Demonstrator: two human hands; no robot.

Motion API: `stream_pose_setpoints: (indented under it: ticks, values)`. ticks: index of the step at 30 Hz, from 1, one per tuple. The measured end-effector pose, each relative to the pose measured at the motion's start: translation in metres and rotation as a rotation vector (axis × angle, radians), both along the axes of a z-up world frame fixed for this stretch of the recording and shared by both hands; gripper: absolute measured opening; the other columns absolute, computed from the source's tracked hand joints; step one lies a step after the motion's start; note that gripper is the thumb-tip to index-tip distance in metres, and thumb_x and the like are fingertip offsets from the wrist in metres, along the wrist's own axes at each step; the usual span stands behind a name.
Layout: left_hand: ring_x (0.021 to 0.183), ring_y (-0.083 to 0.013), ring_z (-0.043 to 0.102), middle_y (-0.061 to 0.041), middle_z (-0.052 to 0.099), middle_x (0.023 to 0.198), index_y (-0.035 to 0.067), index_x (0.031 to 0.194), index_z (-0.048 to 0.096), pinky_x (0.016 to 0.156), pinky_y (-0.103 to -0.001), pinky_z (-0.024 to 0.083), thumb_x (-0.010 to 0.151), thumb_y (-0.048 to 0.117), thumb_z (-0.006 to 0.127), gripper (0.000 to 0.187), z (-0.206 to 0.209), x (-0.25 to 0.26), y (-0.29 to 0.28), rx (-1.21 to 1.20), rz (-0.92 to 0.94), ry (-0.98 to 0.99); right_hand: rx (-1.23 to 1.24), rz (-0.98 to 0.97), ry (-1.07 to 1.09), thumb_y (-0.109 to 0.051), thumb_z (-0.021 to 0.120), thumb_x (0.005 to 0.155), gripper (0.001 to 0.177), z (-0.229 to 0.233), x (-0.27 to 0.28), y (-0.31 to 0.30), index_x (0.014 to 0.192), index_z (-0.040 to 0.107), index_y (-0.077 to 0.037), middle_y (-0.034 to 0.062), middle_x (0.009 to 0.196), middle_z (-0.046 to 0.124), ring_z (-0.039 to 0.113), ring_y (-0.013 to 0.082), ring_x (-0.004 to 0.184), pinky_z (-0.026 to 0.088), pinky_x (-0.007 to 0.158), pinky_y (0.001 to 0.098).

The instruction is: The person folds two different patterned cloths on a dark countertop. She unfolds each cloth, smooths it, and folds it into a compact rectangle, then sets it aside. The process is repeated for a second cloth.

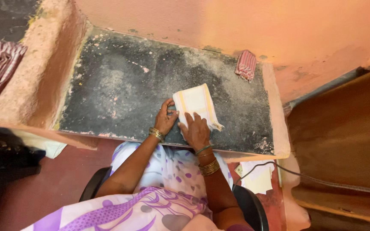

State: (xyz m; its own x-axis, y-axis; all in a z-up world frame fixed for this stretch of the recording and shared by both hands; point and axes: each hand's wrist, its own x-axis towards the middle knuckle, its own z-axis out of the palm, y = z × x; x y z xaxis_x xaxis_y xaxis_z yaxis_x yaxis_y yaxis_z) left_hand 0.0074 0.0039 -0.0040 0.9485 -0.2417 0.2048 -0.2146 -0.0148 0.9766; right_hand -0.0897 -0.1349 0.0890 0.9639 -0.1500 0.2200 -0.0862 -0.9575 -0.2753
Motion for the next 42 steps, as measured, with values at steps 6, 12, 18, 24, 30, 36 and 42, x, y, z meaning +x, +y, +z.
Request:
stream_pose_setpoints:
  ticks: [6,12,18,24,30,36,42]
  values:
    - [0.117,-0.025,0.064,-0.016,0.052,0.143,0.006,0.149,0.039,0.094,-0.036,0.059,0.085,0.006,0.073,0.073,-0.014,-0.012,0.016,0.013,-0.001,-0.004,0.187,-0.132,-0.256,-0.034,0.076,0.089,0.055,-0.014,0.002,-0.069,0.126,0.064,0.005,0.0252,0.117,0.069,0.063,0.0375,0.105,0.051,0.088,0.0476]
    - [0.122,-0.0244,0.066,-0.016,0.062,0.137,0.004,0.14,0.056,0.1,-0.035,0.058,0.096,0.01,0.068,0.046,-0.044,-0.006,0.018,-0.134,-0.038,0.103,0.882,-0.252,0.002,-0.025,0.079,0.084,0.039,-0.03,0.005,-0.075,0.108,0.072,0.005,0.015,0.091,0.071,0.064,0.0237,0.078,0.051,0.07,0.0389]
    - [0.124,-0.0224,0.063,-0.014,0.059,0.141,0.001,0.14,0.053,0.104,-0.037,0.055,0.102,0.039,0.056,0.054,-0.047,-0.011,0.053,-0.567,-0.035,0.411,0.864,-0.017,-0.315,-0.017,0.075,0.087,0.031,0.017,0.007,0.003,0.111,0.068,0.002,0.0097,0.101,0.073,0.069,0.0163,0.088,0.057,0.079,0.0293]
    - [0.114,-0.0261,0.07,-0.018,0.069,0.128,-0.005,0.135,0.056,0.098,-0.038,0.058,0.093,0.064,0.051,0.08,-0.019,-0.02,0.125,-0.968,0.1,0.557,0.684,0.308,-0.13,-0.028,0.062,0.103,0.03,0.029,-0.009,0.058,0.122,0.07,-0.006,0.0144,0.119,0.073,0.069,0.0238,0.103,0.056,0.09,0.0348]
    - [0.11,-0.0266,0.07,-0.017,0.071,0.123,-0.001,0.135,0.056,0.095,-0.037,0.057,0.086,0.034,0.076,0.063,-0.002,-0.016,0.131,-0.205,0.38,0.41,0.088,0.172,-0.159,-0.034,0.078,0.082,0.063,-0.004,0.001,0.016,0.128,0.062,0.006,0.0269,0.135,0.059,0.053,0.0427,0.123,0.043,0.104,0.051]
    - [0.139,-0.0359,0.045,-0.025,0.045,0.153,0.003,0.153,0.037,0.116,-0.047,0.036,0.08,0.037,0.079,0.091,0.02,-0.03,0.117,0.517,0.588,-0.017,-0.006,0.106,-0.141,-0.035,0.083,0.075,0.076,-0.048,-0.001,0.016,0.133,0.06,0.007,0.0279,0.143,0.051,0.046,0.0437,0.127,0.039,0.102,0.0553]
    - [0.154,-0.0355,0.011,-0.018,0.022,0.165,0.011,0.154,0.034,0.123,-0.059,0.009,0.081,0.058,0.075,0.096,0.058,-0.048,0.092,0.968,0.182,-0.215,0.161,0.022,-0.18,-0.018,0.068,0.091,0.043,-0.075,0.015,-0.013,0.132,0.069,-0.006,0.0167,0.135,0.067,0.062,0.035,0.117,0.051,0.101,0.0469]
